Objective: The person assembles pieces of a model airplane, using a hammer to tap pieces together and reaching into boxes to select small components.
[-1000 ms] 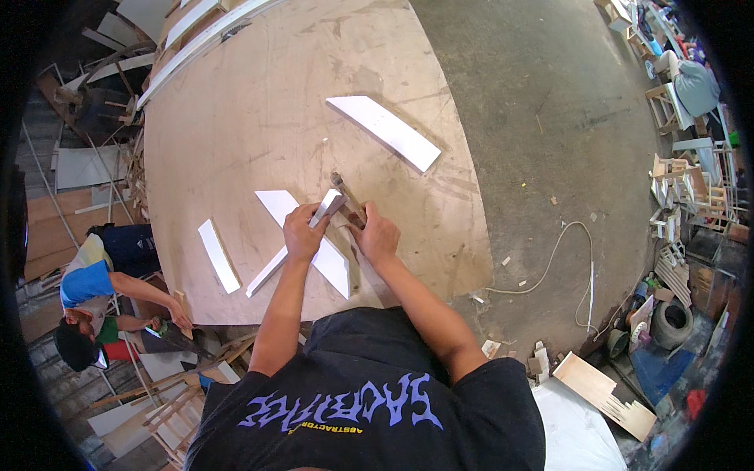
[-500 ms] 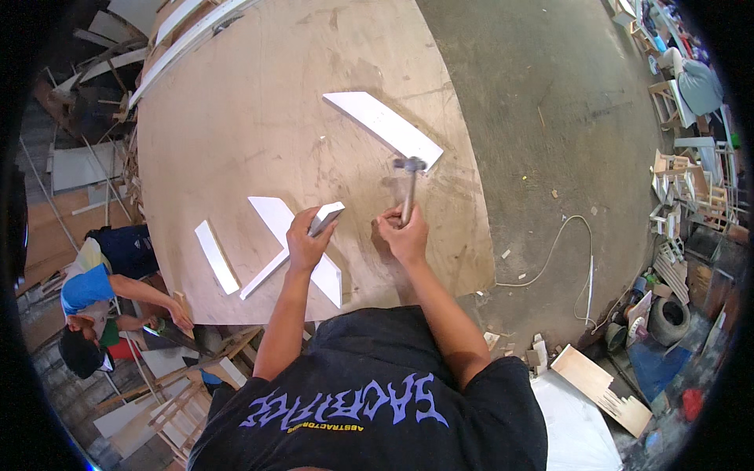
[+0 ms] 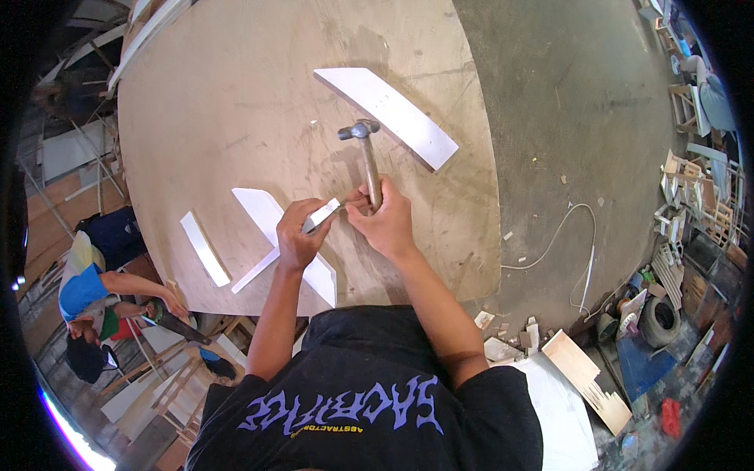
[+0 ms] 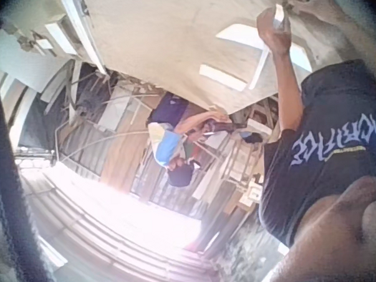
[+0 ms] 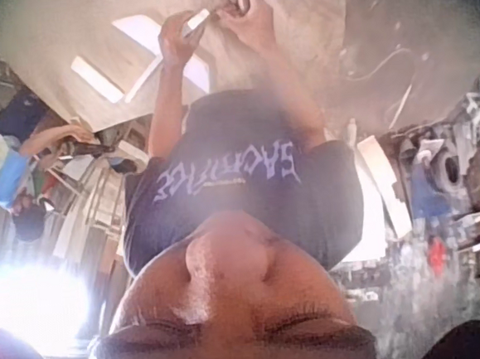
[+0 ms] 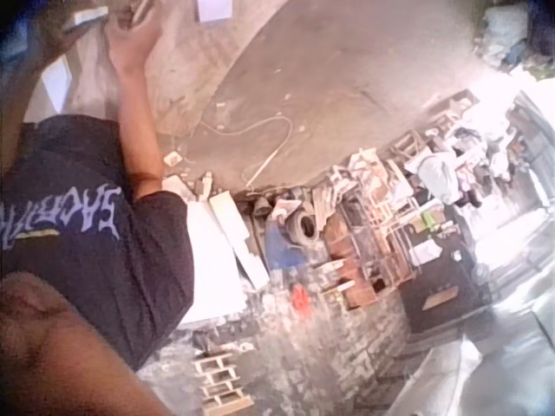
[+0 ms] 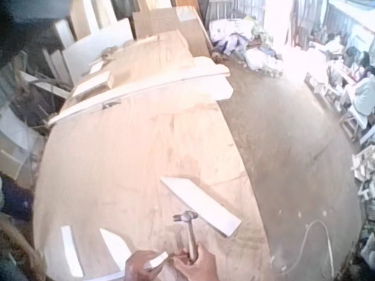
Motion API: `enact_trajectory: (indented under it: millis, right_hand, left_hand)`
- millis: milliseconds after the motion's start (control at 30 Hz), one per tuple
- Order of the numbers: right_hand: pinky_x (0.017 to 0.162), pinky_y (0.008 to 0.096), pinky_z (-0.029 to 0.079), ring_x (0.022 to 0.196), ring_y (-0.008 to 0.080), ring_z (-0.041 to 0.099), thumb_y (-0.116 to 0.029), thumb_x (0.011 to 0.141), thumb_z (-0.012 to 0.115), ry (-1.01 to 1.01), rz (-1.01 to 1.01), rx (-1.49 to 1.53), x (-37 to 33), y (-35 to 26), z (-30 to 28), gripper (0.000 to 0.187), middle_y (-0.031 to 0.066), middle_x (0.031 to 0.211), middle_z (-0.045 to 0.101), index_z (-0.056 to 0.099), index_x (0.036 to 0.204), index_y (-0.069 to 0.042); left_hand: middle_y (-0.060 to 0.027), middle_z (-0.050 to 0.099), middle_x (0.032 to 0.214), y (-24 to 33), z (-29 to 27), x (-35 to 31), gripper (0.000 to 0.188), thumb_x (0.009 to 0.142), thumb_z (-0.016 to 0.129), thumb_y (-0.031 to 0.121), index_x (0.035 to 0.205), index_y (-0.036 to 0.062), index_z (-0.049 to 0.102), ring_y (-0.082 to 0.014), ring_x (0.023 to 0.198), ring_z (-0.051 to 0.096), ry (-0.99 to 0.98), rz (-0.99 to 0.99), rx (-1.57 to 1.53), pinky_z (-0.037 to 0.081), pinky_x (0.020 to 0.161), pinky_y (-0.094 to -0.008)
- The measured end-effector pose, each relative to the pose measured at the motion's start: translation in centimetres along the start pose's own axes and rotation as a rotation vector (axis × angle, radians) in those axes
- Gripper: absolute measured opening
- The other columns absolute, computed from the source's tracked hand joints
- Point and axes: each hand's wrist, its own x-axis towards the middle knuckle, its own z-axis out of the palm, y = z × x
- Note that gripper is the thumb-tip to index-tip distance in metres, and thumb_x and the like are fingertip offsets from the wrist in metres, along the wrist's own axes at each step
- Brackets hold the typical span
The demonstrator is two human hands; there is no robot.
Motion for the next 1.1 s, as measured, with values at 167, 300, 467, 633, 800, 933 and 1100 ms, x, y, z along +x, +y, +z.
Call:
enact_trajectory:
  millis: [167, 300, 467, 633, 800, 933, 1100]
  right_hand:
    - [0.068, 0.0251, 0.056, 0.073, 0.007, 0.068, -0.004, 0.08, 0.083, -0.05, 0.091, -0.014, 0.4, 0.4, 1.0, 0.035, 0.0084, 0.094, 0.079, 0.057, 0.104, -0.002]
    - [0.066, 0.0243, 0.055, 0.072, 0.0051, 0.065, -0.005, 0.079, 0.083, -0.054, 0.107, 0.042, 0.9, 0.2, 1.3, 0.035, 0.0073, 0.092, 0.078, 0.057, 0.102, -0.002]
    - [0.065, 0.0237, 0.054, 0.072, 0.0038, 0.065, -0.001, 0.08, 0.081, -0.085, 0.128, 0.055, 1.4, -0.2, 1.5, 0.034, 0.0082, 0.091, 0.077, 0.054, 0.102, -0.003]
    - [0.065, 0.0221, 0.054, 0.074, 0.0033, 0.066, 0.004, 0.082, 0.078, -0.115, 0.151, 0.099, 1.7, -1.0, 1.7, 0.034, 0.0086, 0.093, 0.078, 0.052, 0.102, -0.004]
    - [0.065, 0.0209, 0.054, 0.075, 0.0042, 0.067, 0.008, 0.084, 0.074, -0.181, 0.204, 0.214, 1.8, 0.2, 1.4, 0.035, 0.0091, 0.097, 0.077, 0.05, 0.105, -0.004]
    - [0.064, 0.0199, 0.053, 0.078, 0.0045, 0.067, 0.012, 0.086, 0.07, -0.193, 0.166, 0.292, 1.5, -0.1, 2.0, 0.036, 0.0106, 0.102, 0.075, 0.048, 0.107, -0.005]
    - [0.062, 0.0197, 0.05, 0.078, 0.003, 0.064, 0.013, 0.085, 0.07, -0.173, 0.191, 0.321, 1.2, 0.4, 2.1, 0.039, 0.0099, 0.105, 0.072, 0.046, 0.109, -0.006]
  left_hand:
    - [-0.0139, 0.078, 0.103, -2.2, 1.6, -1.0, 0.037, 0.074, 0.092, -0.001, 0.107, 0.0044, 0.075, -0.0303, 0.095, 0.075, 0.046, 0.016, -0.106, 0.06, 0.081, -0.0393]
    - [-0.0131, 0.077, 0.101, -2.0, 1.4, -0.7, 0.037, 0.074, 0.092, -0.002, 0.106, 0.0044, 0.075, -0.0301, 0.092, 0.075, 0.043, 0.02, -0.088, 0.061, 0.078, -0.0384]
    - [-0.0131, 0.077, 0.1, -1.6, 1.2, -0.4, 0.038, 0.074, 0.093, 0.0, 0.106, 0.0044, 0.075, -0.0306, 0.091, 0.076, 0.017, 0.004, -0.073, 0.062, 0.078, -0.0382]
    - [-0.0125, 0.076, 0.101, -1.9, 1.3, -0.5, 0.04, 0.07, 0.092, 0.0, 0.107, 0.0036, 0.076, -0.0319, 0.092, 0.074, 0.018, -0.012, -0.121, 0.061, 0.079, -0.0401]
    - [-0.0136, 0.077, 0.103, -2.1, 1.2, -0.5, 0.04, 0.07, 0.091, -0.002, 0.108, 0.0028, 0.077, -0.0327, 0.093, 0.075, 0.017, 0.011, -0.124, 0.061, 0.079, -0.0397]
    - [-0.0137, 0.076, 0.103, -2.1, 1.1, -0.4, 0.04, 0.071, 0.091, -0.002, 0.108, 0.0027, 0.076, -0.0328, 0.094, 0.075, 0.027, 0.026, -0.133, 0.061, 0.079, -0.0396]
    - [-0.0137, 0.075, 0.103, -1.9, 1.2, -0.4, 0.043, 0.072, 0.091, -0.001, 0.111, 0.0041, 0.074, -0.0325, 0.094, 0.074, -0.013, -0.027, -0.145, 0.061, 0.08, -0.0403]
